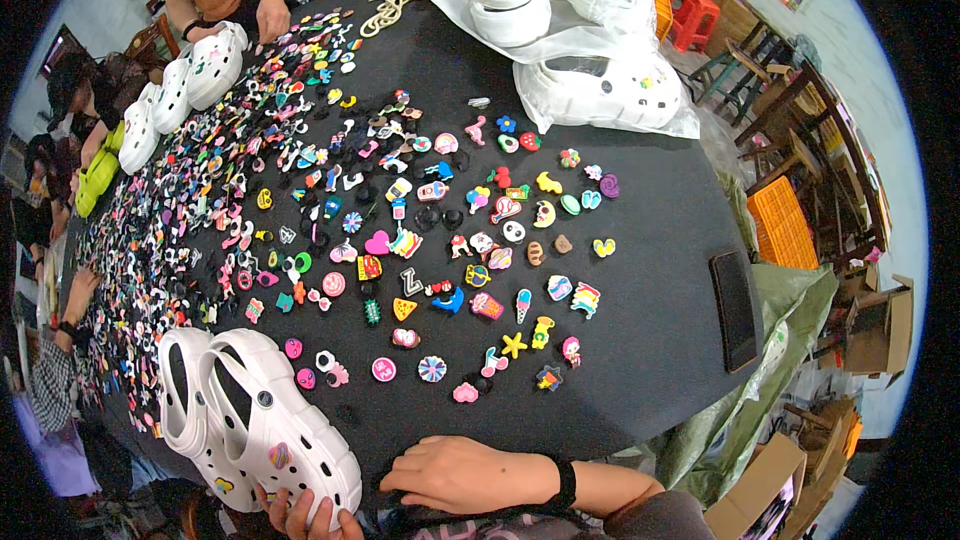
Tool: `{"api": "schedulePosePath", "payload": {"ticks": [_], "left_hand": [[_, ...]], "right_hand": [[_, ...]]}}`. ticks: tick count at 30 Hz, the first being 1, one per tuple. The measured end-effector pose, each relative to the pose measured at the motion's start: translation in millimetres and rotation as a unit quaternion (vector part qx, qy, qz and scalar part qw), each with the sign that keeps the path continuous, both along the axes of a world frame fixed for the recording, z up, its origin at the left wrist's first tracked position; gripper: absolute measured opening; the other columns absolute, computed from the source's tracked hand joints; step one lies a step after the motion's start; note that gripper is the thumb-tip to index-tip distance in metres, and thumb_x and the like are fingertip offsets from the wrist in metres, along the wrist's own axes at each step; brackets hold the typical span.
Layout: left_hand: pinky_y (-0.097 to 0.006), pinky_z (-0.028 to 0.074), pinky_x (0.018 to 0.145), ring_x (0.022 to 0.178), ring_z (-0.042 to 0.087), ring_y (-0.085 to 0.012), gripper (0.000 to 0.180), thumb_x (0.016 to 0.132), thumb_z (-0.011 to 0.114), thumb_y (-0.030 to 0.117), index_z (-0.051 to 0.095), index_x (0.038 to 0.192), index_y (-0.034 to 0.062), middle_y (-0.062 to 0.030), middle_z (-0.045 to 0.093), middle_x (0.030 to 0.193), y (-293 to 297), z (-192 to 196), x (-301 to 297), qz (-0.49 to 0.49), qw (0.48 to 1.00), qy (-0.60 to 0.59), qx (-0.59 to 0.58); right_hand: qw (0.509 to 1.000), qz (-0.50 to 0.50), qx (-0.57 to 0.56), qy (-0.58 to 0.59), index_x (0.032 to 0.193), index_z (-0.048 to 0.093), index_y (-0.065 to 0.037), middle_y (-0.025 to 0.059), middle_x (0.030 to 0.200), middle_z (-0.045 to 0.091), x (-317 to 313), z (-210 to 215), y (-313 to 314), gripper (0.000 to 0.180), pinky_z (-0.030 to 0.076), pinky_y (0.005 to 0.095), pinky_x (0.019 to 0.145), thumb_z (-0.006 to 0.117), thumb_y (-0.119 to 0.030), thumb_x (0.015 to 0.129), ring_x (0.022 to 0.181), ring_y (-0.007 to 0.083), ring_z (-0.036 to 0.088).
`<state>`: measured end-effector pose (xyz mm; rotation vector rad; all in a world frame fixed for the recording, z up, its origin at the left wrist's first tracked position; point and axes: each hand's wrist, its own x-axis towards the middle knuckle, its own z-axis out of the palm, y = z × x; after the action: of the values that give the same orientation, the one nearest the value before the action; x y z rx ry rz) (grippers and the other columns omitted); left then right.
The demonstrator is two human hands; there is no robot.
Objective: Attaching decorative charms into the holes of white clog shoes.
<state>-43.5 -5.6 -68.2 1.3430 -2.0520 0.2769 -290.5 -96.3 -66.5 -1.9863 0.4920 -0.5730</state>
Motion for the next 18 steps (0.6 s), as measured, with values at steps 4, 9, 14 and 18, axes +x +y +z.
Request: {"api": "schedulePosePath", "payload": {"ticks": [4,9,14,18], "left_hand": [[-0.054,0.038,0.101,0.112,0.054,-0.0352,0.017,0.087,0.064,0.024,0.067,0.092,0.0084,-0.0099,0.064,0.103,-2.7,-2.0,-0.1,-0.005,1.000,0.015,-0.009],[-0.054,0.038,0.101,0.111,0.055,-0.0344,0.016,0.087,0.064,0.024,0.066,0.093,0.0093,-0.0084,0.065,0.102,-1.2,-2.0,0.2,-0.003,1.000,0.020,-0.002],[-0.054,0.038,0.101,0.108,0.056,-0.0325,0.017,0.088,0.065,0.026,0.066,0.093,0.0103,-0.0070,0.064,0.101,-5.1,-4.6,0.1,-0.007,0.999,0.034,-0.030],[-0.055,0.037,0.102,0.109,0.055,-0.0303,0.017,0.088,0.065,0.028,0.066,0.092,0.0112,-0.0054,0.063,0.101,-8.8,-6.6,0.5,-0.021,0.998,0.038,-0.045]], "right_hand": [[1.000,0.003,0.002,0.004,0.113,0.058,-0.006,0.0094,0.089,0.058,-0.5,1.6,-2.2,0.026,0.048,0.0380,0.078,0.059,-0.020,0.091,0.086,0.0277,0.060],[1.000,0.003,0.018,0.011,0.107,0.059,-0.006,0.0088,0.091,0.060,1.7,2.9,-3.3,0.025,0.048,0.0393,0.079,0.062,-0.021,0.088,0.088,0.0286,0.060],[0.999,0.009,0.009,0.031,0.107,0.058,-0.007,0.0087,0.089,0.059,1.9,9.5,-4.9,0.025,0.047,0.0390,0.077,0.062,-0.020,0.087,0.086,0.0278,0.060],[1.000,0.001,0.012,0.022,0.108,0.058,-0.006,0.0090,0.089,0.059,3.1,5.4,-3.8,0.024,0.047,0.0389,0.076,0.062,-0.019,0.087,0.086,0.0279,0.060]]}}
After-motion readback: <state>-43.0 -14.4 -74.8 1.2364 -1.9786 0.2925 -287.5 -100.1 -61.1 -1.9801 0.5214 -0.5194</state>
